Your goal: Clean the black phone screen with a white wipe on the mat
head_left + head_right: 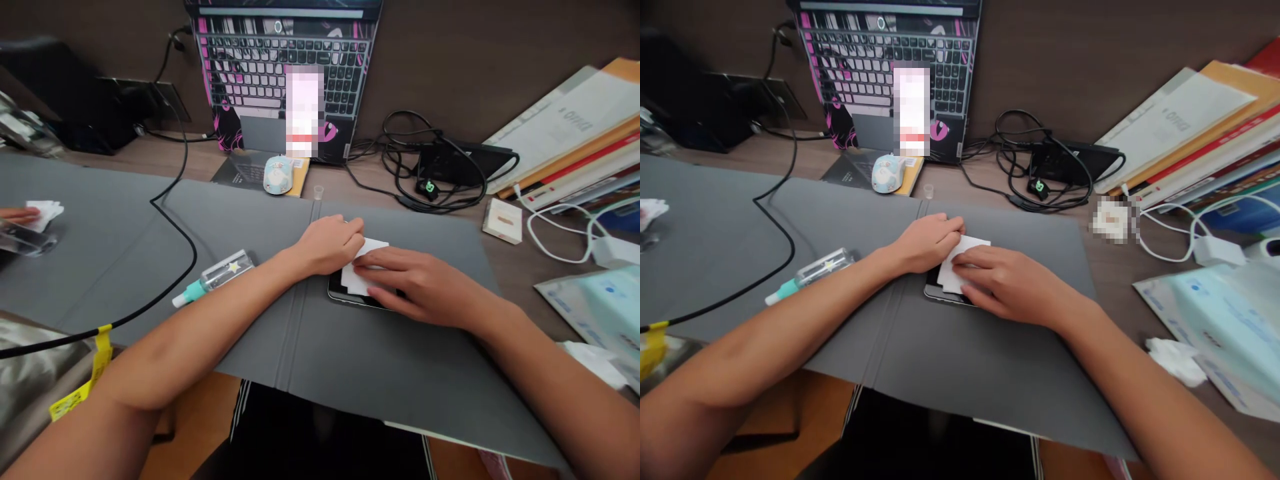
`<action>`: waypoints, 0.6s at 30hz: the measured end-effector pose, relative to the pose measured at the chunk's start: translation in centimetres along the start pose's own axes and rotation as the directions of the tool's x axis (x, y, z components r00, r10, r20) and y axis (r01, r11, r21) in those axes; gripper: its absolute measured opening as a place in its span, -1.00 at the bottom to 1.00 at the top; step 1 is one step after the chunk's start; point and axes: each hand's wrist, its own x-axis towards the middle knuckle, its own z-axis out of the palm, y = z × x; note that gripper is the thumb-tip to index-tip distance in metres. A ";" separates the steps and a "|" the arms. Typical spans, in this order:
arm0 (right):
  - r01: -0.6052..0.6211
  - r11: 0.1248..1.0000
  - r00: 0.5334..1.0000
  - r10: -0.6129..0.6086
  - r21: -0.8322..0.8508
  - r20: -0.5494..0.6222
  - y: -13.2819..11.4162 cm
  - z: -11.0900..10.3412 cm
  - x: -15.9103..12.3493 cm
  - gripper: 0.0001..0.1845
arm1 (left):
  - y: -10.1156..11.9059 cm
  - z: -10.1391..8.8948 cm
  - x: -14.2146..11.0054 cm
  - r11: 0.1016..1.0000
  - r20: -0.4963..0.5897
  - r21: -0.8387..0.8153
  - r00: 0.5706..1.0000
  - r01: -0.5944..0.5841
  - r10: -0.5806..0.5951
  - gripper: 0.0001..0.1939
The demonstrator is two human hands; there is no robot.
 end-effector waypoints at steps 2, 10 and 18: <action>-0.004 1.000 1.000 0.004 0.004 0.002 0.1 0.0 0.0 -0.65 | 0.1 -0.1 0.0 1.000 0.014 0.017 1.000 0.000 0.000 -0.68; -0.126 0.988 0.991 0.129 0.086 -0.029 0.4 -2.3 -1.7 -0.69 | -0.2 0.1 -0.1 0.998 0.035 0.046 0.999 -0.033 0.032 -0.74; -0.091 0.995 0.995 0.092 0.031 -0.023 0.2 -1.8 -2.3 -0.74 | -0.5 0.2 0.2 0.998 0.054 0.032 0.998 -0.047 0.046 -0.76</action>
